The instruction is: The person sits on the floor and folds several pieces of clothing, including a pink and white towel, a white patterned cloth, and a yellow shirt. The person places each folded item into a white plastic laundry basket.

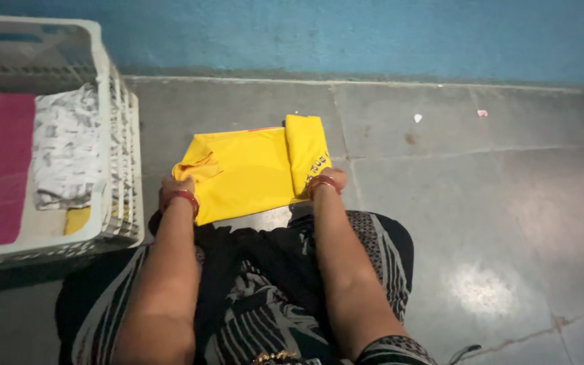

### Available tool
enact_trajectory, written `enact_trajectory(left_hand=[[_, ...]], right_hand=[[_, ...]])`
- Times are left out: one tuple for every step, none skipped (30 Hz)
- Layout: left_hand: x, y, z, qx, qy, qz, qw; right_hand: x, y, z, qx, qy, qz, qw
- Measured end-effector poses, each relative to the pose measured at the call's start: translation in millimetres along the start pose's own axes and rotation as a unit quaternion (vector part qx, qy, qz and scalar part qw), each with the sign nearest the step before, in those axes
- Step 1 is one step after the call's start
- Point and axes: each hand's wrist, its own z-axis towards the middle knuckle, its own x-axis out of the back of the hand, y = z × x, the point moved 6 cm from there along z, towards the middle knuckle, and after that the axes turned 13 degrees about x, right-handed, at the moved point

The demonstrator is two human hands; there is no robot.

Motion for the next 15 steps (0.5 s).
enact_trajectory(left_hand=[[-2,2,-1,-0.01,-0.007,0.027,1.0],[-3,3,-2,-0.02,-0.017,0.054,0.998],[-6,5,-3,-0.034,-0.027,0.086,0.995],[-5,6,-4,-0.036,-0.022,0.058,0.997],[-6,6,-5,-0.037,-0.016,0.03,0.999],[-4,7,-6,-0.039,-0.01,0.003,0.999],[-2,8,-8,-0.041,-0.004,-0.025,0.999],[1,7,-9,-0.041,0.003,-0.052,0.998],[5,7,-10,-0.041,0.009,-0.08,0.996],[9,4,-10,-0.027,0.018,-0.075,0.997],[13,1,-9,-0.013,0.027,-0.07,0.997],[16,0,-8,0.001,0.035,-0.068,0.997],[19,-1,-7,0.014,0.043,-0.065,0.997],[20,-2,-6,0.027,0.05,-0.063,0.996],[19,-3,-4,0.04,0.057,-0.06,0.996]], right_hand=[[0,-8,-7,0.019,-0.005,-0.032,0.999],[-1,-18,-14,0.05,-0.014,-0.072,0.996],[-3,-29,-23,0.084,-0.025,-0.115,0.989],[-4,-37,-32,0.12,-0.034,-0.161,0.979],[-7,-46,-39,0.161,-0.057,-0.239,0.956],[-13,-51,-46,0.205,-0.081,-0.323,0.921],[-22,-56,-50,0.253,-0.108,-0.431,0.859],[-31,-51,-51,0.248,-0.143,-0.445,0.849],[-40,-45,-51,0.249,-0.161,-0.449,0.843],[-46,-40,-48,0.251,-0.157,-0.443,0.846],[-52,-34,-44,0.256,-0.149,-0.431,0.852],[-57,-32,-36,0.267,-0.138,-0.42,0.856],[-61,-28,-30,0.278,-0.133,-0.415,0.856],[-61,-25,-25,0.282,-0.131,-0.405,0.86],[-59,-24,-19,0.28,-0.131,-0.389,0.868]])
